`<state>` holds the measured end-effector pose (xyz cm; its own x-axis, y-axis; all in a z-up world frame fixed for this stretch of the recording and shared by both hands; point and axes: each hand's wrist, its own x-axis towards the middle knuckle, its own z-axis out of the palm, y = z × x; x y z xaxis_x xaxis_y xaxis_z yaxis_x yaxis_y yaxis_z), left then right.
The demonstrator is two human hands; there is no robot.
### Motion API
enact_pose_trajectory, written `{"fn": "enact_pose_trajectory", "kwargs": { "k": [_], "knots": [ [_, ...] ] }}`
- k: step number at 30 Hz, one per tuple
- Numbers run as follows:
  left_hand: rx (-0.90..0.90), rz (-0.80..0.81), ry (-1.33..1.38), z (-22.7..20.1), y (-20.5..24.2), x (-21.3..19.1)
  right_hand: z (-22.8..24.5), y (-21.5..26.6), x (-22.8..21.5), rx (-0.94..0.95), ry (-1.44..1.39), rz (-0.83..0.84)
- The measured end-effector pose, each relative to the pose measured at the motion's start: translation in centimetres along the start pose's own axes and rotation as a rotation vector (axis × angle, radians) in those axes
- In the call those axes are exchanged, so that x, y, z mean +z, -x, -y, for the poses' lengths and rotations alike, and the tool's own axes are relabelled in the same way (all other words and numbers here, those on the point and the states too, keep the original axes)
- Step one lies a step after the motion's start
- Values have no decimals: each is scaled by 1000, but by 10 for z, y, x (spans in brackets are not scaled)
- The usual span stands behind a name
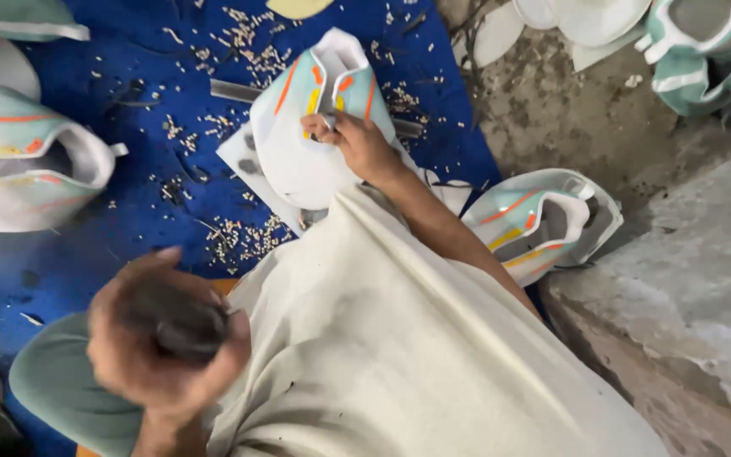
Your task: The person sits on the floor of a workshop surrounded by piles of foam shoe uppers and trims excess material from the edges of a white foam shoe upper using a large flat blade, holding the part steady with the other hand. They occasionally reposition the part, use a small pointed tool on it, and set finished pieces aside.
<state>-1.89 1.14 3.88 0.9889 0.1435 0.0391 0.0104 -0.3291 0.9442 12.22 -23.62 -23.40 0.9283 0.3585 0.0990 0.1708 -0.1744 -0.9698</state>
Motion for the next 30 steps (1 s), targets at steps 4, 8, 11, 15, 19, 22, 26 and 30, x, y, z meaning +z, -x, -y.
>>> {"fn": "enact_pose_trajectory", "kwargs": {
  "k": [4,8,11,15,19,22,26,30],
  "knots": [
    [9,88,-111,33,-14,23,19,-3,-3,-117,79,-16],
    [-17,223,-254,148,-19,68,-11,7,0,-107,181,-43],
    [-98,229,-355,149,-7,69,-46,2,9,24,-26,-175],
    [-134,142,-207,105,-8,53,-15,-28,-15,214,-715,-307],
    [-61,71,-112,44,-17,39,-33,-33,-19,252,-626,-149],
    [85,44,103,9,-26,36,-31,-25,-8,240,-550,-111],
    [-278,43,552,161,-23,74,2,-13,-5,48,-230,-138],
    [-25,277,-491,146,-24,82,-50,3,9,-13,-47,-170]
  ]
}}
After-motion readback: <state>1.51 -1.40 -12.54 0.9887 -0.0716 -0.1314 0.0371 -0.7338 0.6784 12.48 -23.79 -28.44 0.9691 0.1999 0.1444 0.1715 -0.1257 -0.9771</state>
